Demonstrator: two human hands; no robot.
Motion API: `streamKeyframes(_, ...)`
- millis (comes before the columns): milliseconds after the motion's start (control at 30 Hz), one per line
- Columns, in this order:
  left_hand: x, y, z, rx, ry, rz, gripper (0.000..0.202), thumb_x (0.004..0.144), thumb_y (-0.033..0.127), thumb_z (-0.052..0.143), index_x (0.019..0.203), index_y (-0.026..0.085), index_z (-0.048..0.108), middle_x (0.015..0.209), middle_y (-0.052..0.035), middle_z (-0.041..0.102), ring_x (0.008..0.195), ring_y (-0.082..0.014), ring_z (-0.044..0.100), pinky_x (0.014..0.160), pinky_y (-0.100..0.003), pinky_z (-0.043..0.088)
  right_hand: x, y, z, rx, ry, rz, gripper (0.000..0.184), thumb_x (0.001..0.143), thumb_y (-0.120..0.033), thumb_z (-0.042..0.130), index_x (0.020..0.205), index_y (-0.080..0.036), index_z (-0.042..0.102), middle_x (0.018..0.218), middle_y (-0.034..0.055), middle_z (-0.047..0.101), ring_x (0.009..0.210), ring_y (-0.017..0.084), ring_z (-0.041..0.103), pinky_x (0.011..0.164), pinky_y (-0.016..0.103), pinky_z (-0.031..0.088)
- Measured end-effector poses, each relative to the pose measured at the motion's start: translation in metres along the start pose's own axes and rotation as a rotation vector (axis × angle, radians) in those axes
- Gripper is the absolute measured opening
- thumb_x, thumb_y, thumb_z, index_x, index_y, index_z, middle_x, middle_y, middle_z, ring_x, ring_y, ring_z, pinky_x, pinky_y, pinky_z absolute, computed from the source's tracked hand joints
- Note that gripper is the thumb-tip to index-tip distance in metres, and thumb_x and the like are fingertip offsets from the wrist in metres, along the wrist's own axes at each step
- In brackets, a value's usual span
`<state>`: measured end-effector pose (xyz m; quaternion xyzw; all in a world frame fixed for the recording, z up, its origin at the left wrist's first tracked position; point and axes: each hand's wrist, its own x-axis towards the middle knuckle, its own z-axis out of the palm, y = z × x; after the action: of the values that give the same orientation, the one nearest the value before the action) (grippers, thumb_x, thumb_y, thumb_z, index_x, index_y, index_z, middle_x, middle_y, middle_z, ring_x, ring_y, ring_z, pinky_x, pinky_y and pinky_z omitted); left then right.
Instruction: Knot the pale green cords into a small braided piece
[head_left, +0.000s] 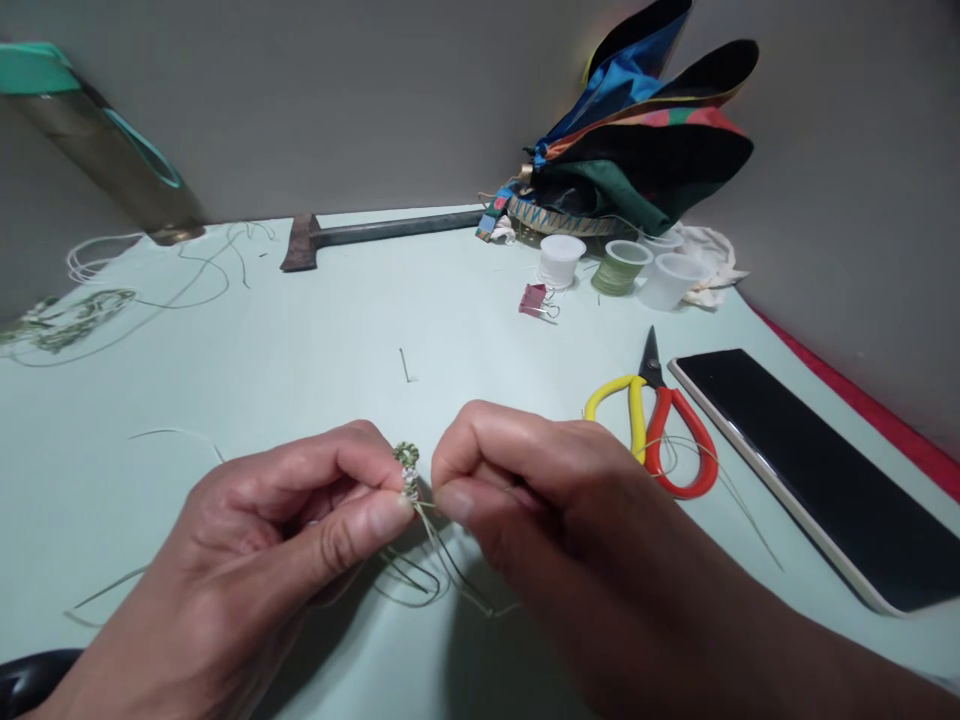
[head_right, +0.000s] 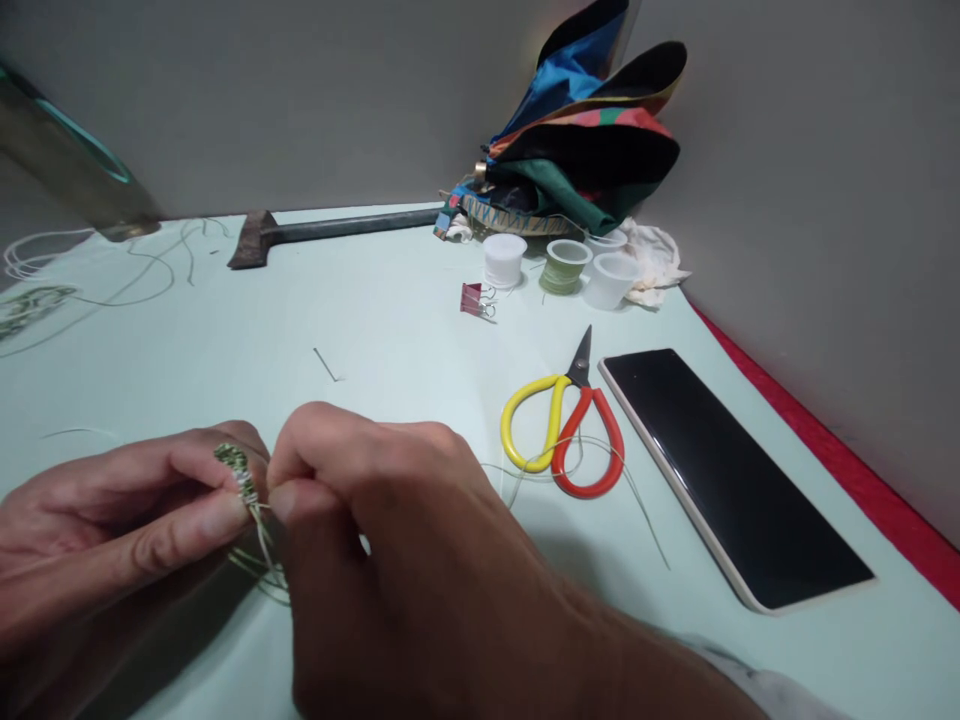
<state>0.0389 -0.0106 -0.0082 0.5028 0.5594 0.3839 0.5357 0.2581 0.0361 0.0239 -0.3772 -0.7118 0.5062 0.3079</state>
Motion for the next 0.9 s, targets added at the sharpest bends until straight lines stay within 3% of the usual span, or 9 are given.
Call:
streamKeyframes(133, 0.001, 0.003, 0.005, -0.168, -0.017, -0.138, 0.023, 0.088, 0.050, 0.083, 0.077, 0.030, 0.077, 0.072, 0.0026, 0.058, 0.068, -0.0136, 0.047, 0.057, -0.015, 0.045, 0.003, -0.003, -0.007, 0.067, -0.116, 0.128, 0.026, 0.100, -0.018, 0.056, 0.075, -0.023, 0.053, 0.061, -0.0109, 0.047, 0.057, 0.007, 0.040, 0.050, 0.021, 0.033)
streamKeyframes(267, 0.004, 0.005, 0.009, -0.288, -0.016, -0.187, 0.026, 0.085, 0.055, 0.084, 0.081, 0.030, 0.077, 0.070, 0.0033, 0.053, 0.064, -0.0121, 0.040, 0.053, -0.014, 0.040, 0.002, -0.008, -0.012, 0.141, -0.205, 0.294, 0.018, 0.102, -0.023, 0.059, 0.085, -0.025, 0.057, 0.063, -0.0107, 0.048, 0.057, 0.008, 0.042, 0.049, 0.021, 0.035)
streamKeyframes(333, 0.005, 0.006, 0.009, -0.311, -0.032, -0.188, 0.026, 0.084, 0.055, 0.086, 0.083, 0.031, 0.077, 0.071, 0.0028, 0.057, 0.066, -0.0126, 0.046, 0.055, -0.014, 0.043, 0.001, -0.007, -0.010, 0.133, -0.181, 0.255, 0.014, 0.099, -0.022, 0.065, 0.086, -0.025, 0.059, 0.065, -0.0110, 0.050, 0.057, 0.007, 0.043, 0.049, 0.019, 0.036)
streamKeyframes(433, 0.006, 0.005, 0.009, -0.337, -0.053, -0.183, 0.026, 0.082, 0.052, 0.089, 0.082, 0.030, 0.077, 0.068, 0.0032, 0.057, 0.063, -0.0112, 0.048, 0.055, -0.013, 0.045, 0.000, -0.003, -0.008, 0.096, -0.148, 0.155, 0.024, 0.095, -0.012, 0.064, 0.076, -0.023, 0.055, 0.063, -0.0113, 0.052, 0.057, 0.005, 0.045, 0.048, 0.016, 0.034)
streamKeyframes(700, 0.004, 0.002, 0.008, -0.282, -0.041, -0.189, 0.023, 0.084, 0.052, 0.086, 0.092, 0.030, 0.080, 0.066, 0.0032, 0.051, 0.060, -0.0116, 0.036, 0.050, -0.015, 0.035, 0.001, 0.001, -0.006, 0.048, -0.119, 0.081, 0.025, 0.098, -0.012, 0.059, 0.076, -0.022, 0.054, 0.067, -0.0112, 0.054, 0.060, 0.004, 0.046, 0.052, 0.015, 0.036)
streamKeyframes(900, 0.010, 0.006, 0.011, -0.261, -0.012, -0.163, 0.028, 0.083, 0.054, 0.084, 0.083, 0.027, 0.077, 0.060, 0.0020, 0.054, 0.059, -0.0159, 0.049, 0.051, -0.023, 0.043, 0.004, 0.004, -0.005, -0.020, -0.105, -0.058, 0.025, 0.092, -0.009, 0.058, 0.072, -0.021, 0.050, 0.066, -0.0102, 0.049, 0.058, 0.005, 0.043, 0.058, 0.019, 0.040)
